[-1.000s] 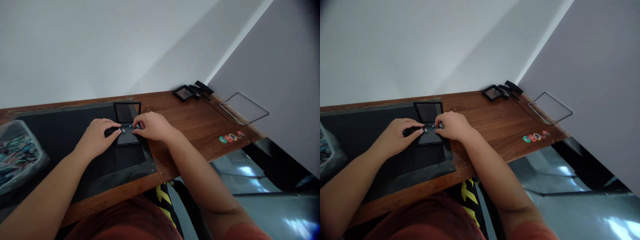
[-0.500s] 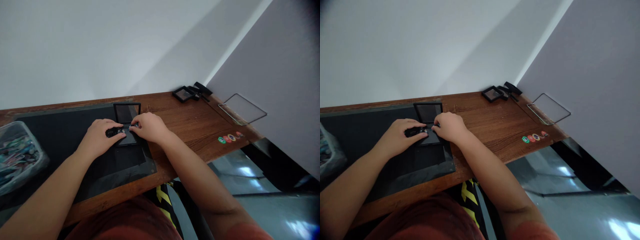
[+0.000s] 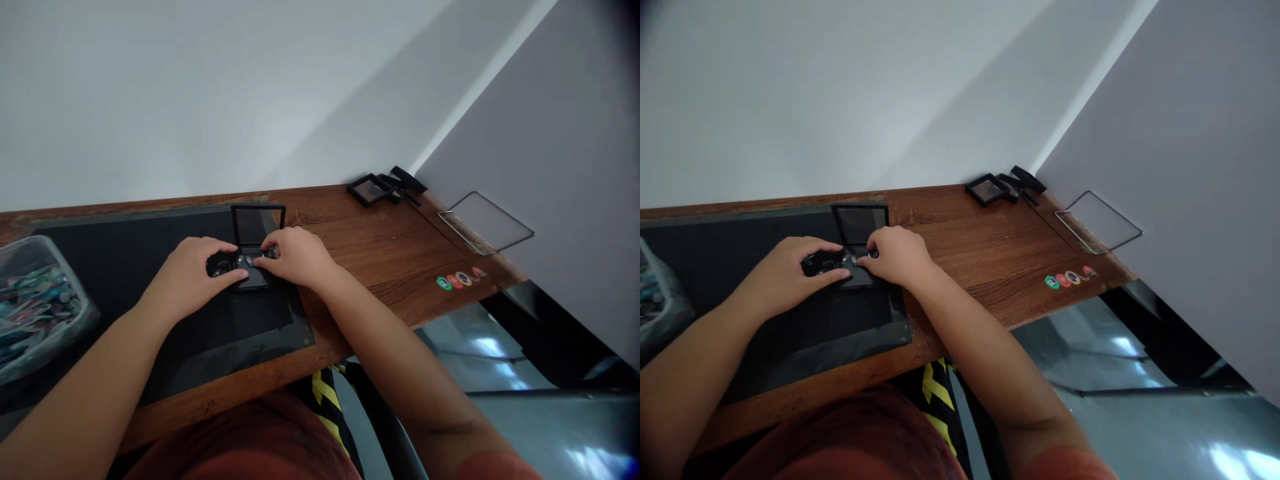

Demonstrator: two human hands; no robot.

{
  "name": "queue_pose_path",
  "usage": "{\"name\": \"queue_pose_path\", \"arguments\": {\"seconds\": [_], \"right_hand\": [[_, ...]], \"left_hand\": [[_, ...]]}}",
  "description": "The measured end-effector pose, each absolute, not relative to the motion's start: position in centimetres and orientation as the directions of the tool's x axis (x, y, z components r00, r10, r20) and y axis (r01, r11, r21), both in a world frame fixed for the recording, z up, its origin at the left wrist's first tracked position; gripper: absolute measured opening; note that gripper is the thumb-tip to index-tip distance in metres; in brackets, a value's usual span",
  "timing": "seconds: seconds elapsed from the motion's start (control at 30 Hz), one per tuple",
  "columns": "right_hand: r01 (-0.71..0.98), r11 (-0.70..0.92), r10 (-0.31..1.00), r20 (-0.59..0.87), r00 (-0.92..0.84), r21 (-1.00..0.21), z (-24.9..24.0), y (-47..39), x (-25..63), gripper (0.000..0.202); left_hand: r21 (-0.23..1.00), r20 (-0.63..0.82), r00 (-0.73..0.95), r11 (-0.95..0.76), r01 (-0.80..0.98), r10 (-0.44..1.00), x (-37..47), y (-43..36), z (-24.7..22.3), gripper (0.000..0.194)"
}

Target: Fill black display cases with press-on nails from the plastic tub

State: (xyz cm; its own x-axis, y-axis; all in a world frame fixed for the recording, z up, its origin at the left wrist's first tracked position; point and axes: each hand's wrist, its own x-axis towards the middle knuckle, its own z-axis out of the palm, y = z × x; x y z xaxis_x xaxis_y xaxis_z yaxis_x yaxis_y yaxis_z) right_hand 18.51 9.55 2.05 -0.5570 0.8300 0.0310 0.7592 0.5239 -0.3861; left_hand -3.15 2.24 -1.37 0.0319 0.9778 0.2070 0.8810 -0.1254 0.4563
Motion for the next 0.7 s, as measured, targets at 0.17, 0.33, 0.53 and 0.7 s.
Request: {"name": "queue_pose_path", "arguments": {"seconds": [0.17,0.33,0.53,0.7], "right_hand": [[0.720,0.540,0.800,0.001,-0.600,-0.436,2.1,9.8,19.1,0.029],[0.638,0.561,0.728,-0.051,-0.683,-0.527,2.9,10.3,20.4,0.030],[0.572,0.560,0.712,-0.005,-0.703,-0.599,3.2,10.5,21.2,0.026],[0.559,0.512,0.749,0.020,-0.662,-0.653,3.0,11.2,22.1,0.025]], "left_hand": [[0.465,0.177,0.028,-0.109,0.879,0.984,-4.3,2.1,-1.0,0.038],[0.458,0.260,0.080,-0.195,0.867,0.962,-4.4,2.4,-1.3,0.027],[0.460,0.253,0.089,-0.200,0.865,0.963,-4.0,2.4,-1.5,0.030],[0.465,0.253,0.054,-0.171,0.869,0.966,-4.0,2.4,-1.1,0.029]]}}
